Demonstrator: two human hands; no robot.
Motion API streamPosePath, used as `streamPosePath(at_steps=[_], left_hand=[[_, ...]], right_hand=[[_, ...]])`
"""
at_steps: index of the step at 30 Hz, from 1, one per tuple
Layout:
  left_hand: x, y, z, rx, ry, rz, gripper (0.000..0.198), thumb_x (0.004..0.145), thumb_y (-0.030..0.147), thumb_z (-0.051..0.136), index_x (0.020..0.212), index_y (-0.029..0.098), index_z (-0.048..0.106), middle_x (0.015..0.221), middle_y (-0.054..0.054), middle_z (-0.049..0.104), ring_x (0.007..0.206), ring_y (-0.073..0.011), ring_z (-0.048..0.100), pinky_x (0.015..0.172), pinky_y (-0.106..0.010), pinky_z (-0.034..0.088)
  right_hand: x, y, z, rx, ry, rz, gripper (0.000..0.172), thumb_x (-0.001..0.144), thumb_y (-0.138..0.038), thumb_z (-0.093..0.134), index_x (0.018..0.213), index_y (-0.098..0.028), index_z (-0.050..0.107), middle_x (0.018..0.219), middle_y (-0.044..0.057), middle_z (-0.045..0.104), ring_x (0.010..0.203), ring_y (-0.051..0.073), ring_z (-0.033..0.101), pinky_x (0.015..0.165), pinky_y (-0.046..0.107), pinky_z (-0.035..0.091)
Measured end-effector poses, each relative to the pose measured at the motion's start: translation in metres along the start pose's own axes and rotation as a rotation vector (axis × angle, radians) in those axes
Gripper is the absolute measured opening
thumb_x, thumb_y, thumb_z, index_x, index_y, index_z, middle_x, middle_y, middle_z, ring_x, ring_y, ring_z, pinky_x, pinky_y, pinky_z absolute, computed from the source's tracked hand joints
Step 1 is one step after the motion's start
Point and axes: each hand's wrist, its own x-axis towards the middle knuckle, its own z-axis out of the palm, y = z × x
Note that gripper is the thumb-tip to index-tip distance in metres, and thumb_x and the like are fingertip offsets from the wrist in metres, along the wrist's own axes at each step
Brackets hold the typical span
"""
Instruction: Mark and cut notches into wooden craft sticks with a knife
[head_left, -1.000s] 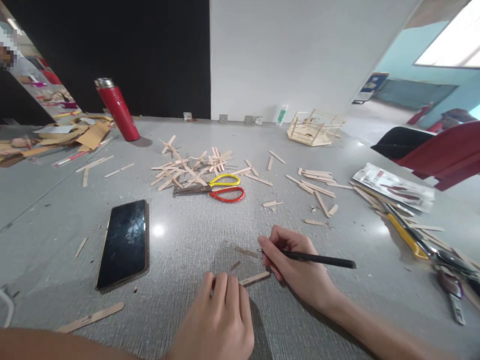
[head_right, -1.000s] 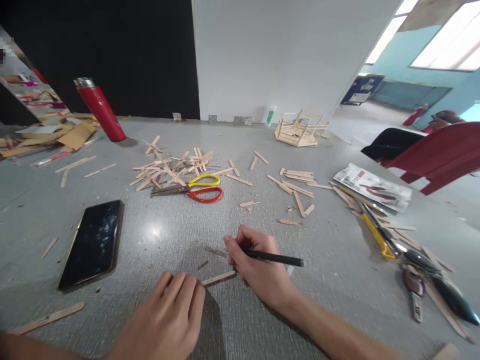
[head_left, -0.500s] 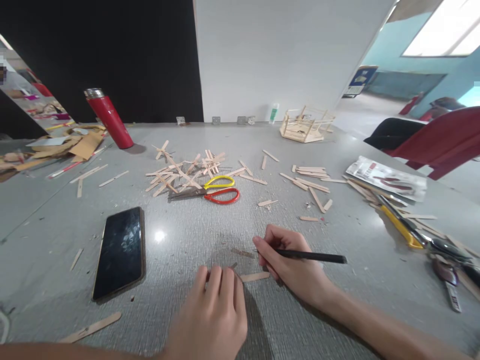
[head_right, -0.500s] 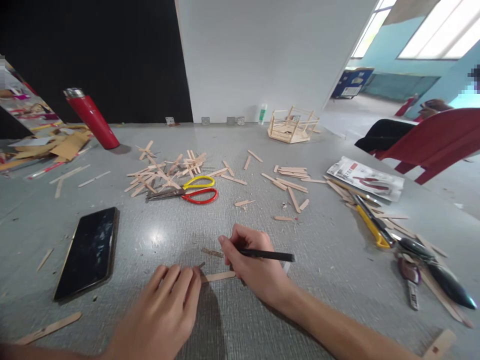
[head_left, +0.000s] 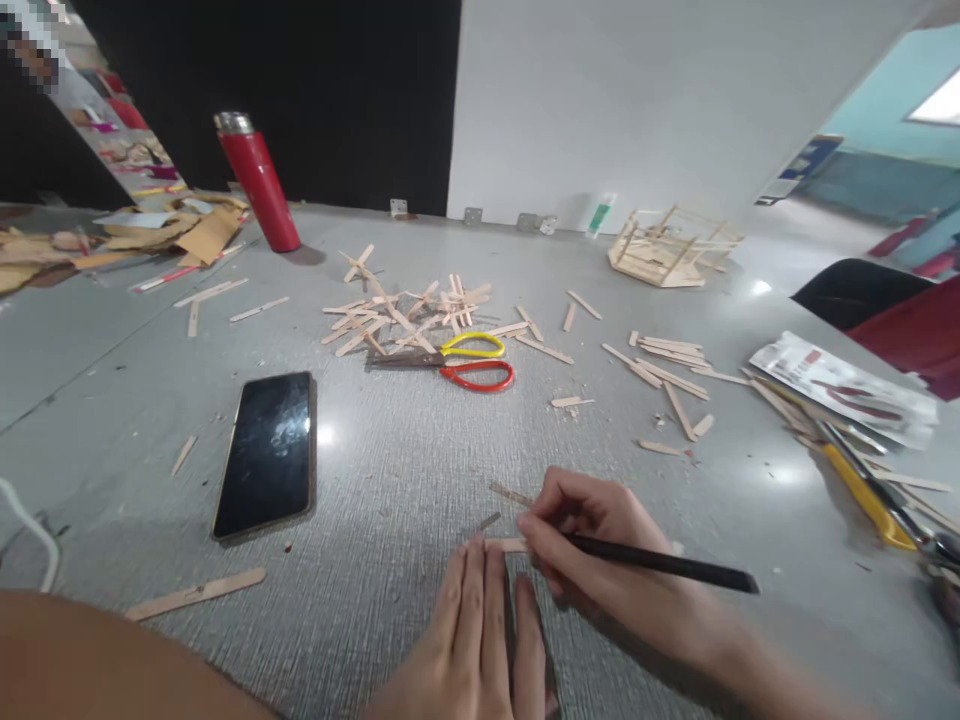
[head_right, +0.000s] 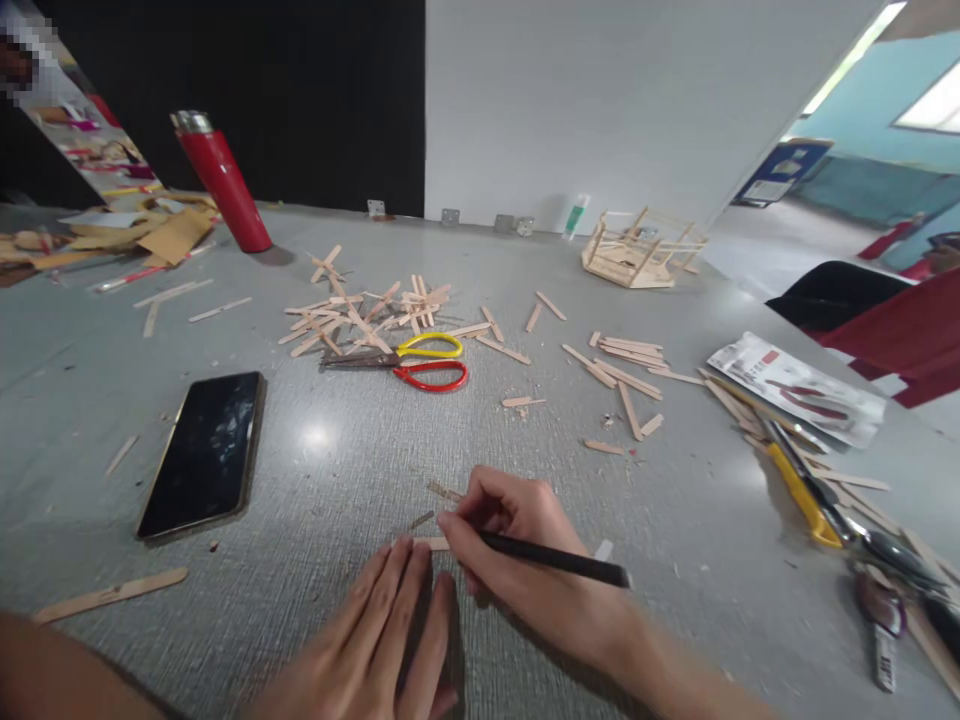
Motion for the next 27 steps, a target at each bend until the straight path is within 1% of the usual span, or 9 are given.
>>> streamPosePath(at_steps=[2, 5, 8, 11, 14, 17, 19, 24, 27], left_hand=[[0.001, -0.004, -0.005, 0.000, -0.021, 0.013, 0.037, 0.103, 0.038, 0.056, 0.117, 0.005, 0.066, 0.107, -0.015, 0.082, 0.102, -0.0301, 0.079, 0.100, -0.043, 0.049], [0.002, -0.003, -0.007, -0.007, -0.045, 0.007, 0.033, 0.098, 0.030, 0.059, 0.117, 0.004, 0.067, 0.112, -0.015, 0.081, 0.106, -0.0305, 0.078, 0.103, -0.044, 0.048], [0.002, -0.004, -0.008, 0.006, -0.095, 0.029, 0.034, 0.097, 0.022, 0.052, 0.120, 0.003, 0.069, 0.117, -0.015, 0.080, 0.111, -0.0308, 0.076, 0.106, -0.047, 0.045], [0.004, -0.008, -0.011, 0.040, -0.108, 0.070, 0.036, 0.098, 0.017, 0.046, 0.121, 0.002, 0.070, 0.116, -0.015, 0.080, 0.108, -0.0302, 0.077, 0.102, -0.047, 0.047], [0.008, -0.011, -0.015, 0.058, -0.085, 0.049, 0.034, 0.098, 0.016, 0.046, 0.117, 0.005, 0.073, 0.111, -0.013, 0.082, 0.103, -0.0274, 0.078, 0.096, -0.042, 0.050], [0.012, -0.012, -0.016, 0.064, -0.015, 0.073, 0.031, 0.099, 0.015, 0.048, 0.112, 0.011, 0.076, 0.102, -0.005, 0.084, 0.094, -0.0197, 0.079, 0.088, -0.032, 0.053], [0.012, -0.010, -0.015, 0.061, 0.015, 0.083, 0.028, 0.100, 0.015, 0.049, 0.108, 0.014, 0.076, 0.099, -0.001, 0.084, 0.091, -0.0169, 0.079, 0.085, -0.029, 0.053], [0.008, -0.003, -0.009, 0.034, 0.016, -0.014, 0.029, 0.101, 0.015, 0.045, 0.109, 0.009, 0.072, 0.101, -0.009, 0.083, 0.093, -0.0240, 0.080, 0.091, -0.038, 0.052], [0.007, -0.005, -0.010, 0.032, 0.000, 0.015, 0.028, 0.102, 0.019, 0.049, 0.114, 0.009, 0.072, 0.104, -0.009, 0.083, 0.096, -0.0242, 0.080, 0.091, -0.037, 0.052]], right_hand=[[0.002, 0.004, 0.003, -0.068, -0.021, 0.014, 0.042, 0.102, -0.049, 0.061, 0.070, -0.022, 0.052, 0.050, -0.005, 0.057, 0.039, 0.007, 0.050, 0.040, 0.019, 0.033], [0.004, 0.007, 0.007, -0.193, 0.008, -0.024, 0.050, 0.104, -0.051, 0.057, 0.064, -0.023, 0.046, 0.045, -0.006, 0.051, 0.035, 0.006, 0.044, 0.038, 0.020, 0.031], [0.006, 0.006, 0.010, -0.249, 0.019, -0.065, 0.050, 0.105, -0.047, 0.054, 0.062, -0.024, 0.045, 0.041, -0.006, 0.050, 0.035, 0.007, 0.044, 0.041, 0.021, 0.035], [0.006, 0.006, 0.010, -0.253, 0.039, -0.064, 0.049, 0.106, -0.045, 0.053, 0.062, -0.024, 0.048, 0.039, -0.006, 0.052, 0.034, 0.008, 0.047, 0.043, 0.022, 0.040], [0.006, 0.006, 0.011, -0.234, 0.066, -0.057, 0.049, 0.106, -0.043, 0.054, 0.061, -0.024, 0.049, 0.037, -0.006, 0.052, 0.032, 0.008, 0.047, 0.041, 0.022, 0.039], [0.006, 0.006, 0.011, -0.216, 0.068, -0.058, 0.048, 0.105, -0.043, 0.055, 0.060, -0.025, 0.049, 0.036, -0.005, 0.052, 0.032, 0.009, 0.047, 0.039, 0.022, 0.039], [0.006, 0.006, 0.011, -0.208, 0.066, -0.053, 0.048, 0.104, -0.043, 0.056, 0.060, -0.025, 0.049, 0.036, -0.005, 0.052, 0.031, 0.009, 0.047, 0.039, 0.023, 0.039], [0.006, 0.008, 0.011, -0.216, 0.065, -0.043, 0.048, 0.104, -0.044, 0.056, 0.060, -0.025, 0.049, 0.036, -0.005, 0.052, 0.032, 0.009, 0.047, 0.040, 0.023, 0.039], [0.007, 0.008, 0.010, -0.211, 0.065, -0.035, 0.049, 0.104, -0.045, 0.055, 0.060, -0.025, 0.048, 0.036, -0.006, 0.051, 0.032, 0.009, 0.047, 0.039, 0.022, 0.038]])
